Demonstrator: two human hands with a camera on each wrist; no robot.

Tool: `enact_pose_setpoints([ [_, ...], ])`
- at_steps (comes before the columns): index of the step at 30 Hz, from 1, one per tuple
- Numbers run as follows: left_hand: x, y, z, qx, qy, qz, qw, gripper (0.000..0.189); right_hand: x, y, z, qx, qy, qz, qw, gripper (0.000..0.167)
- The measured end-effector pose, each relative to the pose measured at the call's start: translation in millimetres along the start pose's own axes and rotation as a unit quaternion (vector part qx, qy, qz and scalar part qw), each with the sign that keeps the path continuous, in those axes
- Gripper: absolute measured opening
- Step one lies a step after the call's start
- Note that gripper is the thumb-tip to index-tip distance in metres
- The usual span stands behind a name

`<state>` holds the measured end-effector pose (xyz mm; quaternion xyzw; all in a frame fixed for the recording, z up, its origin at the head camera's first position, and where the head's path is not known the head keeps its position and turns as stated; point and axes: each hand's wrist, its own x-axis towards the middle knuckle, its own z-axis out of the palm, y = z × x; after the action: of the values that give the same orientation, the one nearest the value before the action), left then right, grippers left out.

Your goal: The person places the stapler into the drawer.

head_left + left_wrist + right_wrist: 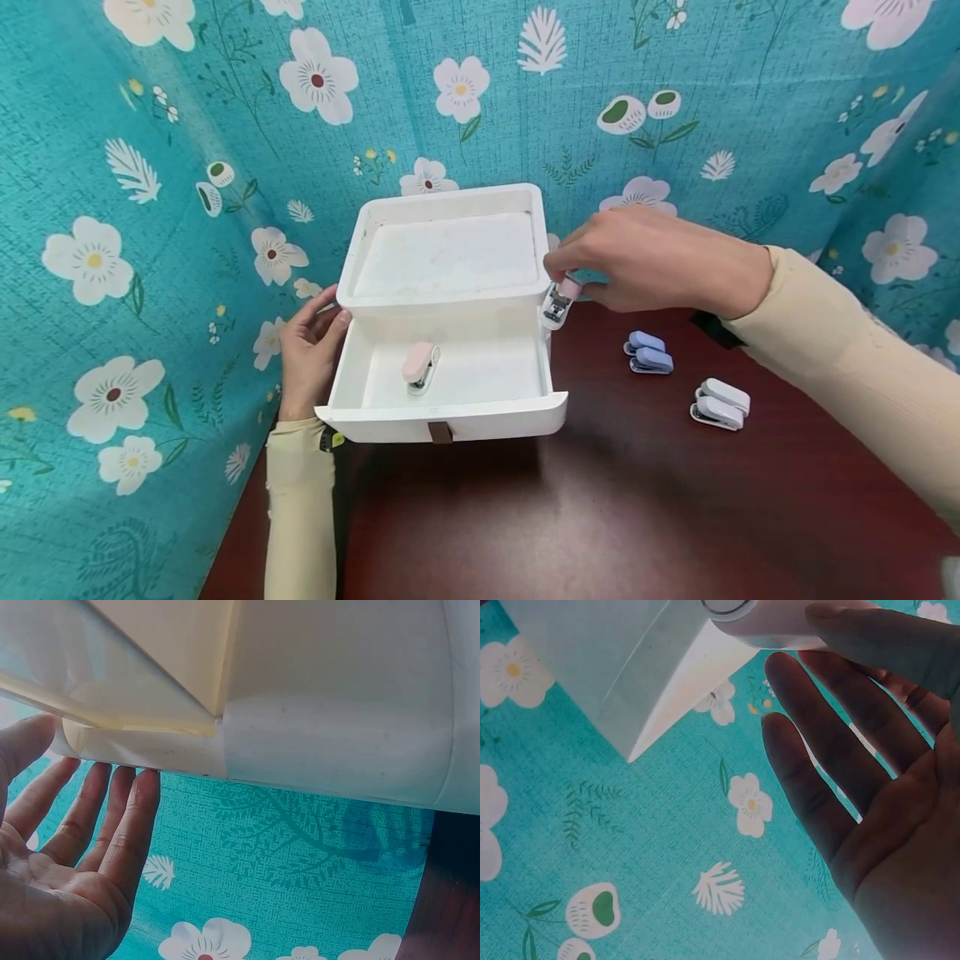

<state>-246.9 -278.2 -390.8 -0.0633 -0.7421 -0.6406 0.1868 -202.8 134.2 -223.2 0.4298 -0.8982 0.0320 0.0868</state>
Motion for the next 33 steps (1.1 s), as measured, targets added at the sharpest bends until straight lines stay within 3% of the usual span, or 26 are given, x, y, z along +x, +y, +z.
enact_pose_setpoints([
  [17, 0.4, -0.8, -0.3, -0.002, 0.000, 0.006, 1.0000, 0.042, 25.9, -17, 0, -0.015, -0.038, -0.019, 0.9990, 0.022],
  [33, 1.2, -1.4, -0.6, 0.001, 0.000, 0.009, 1.0000, 0.042, 54.7, -35, 0, -0.042, -0.043, -0.095, 0.9937, 0.025],
])
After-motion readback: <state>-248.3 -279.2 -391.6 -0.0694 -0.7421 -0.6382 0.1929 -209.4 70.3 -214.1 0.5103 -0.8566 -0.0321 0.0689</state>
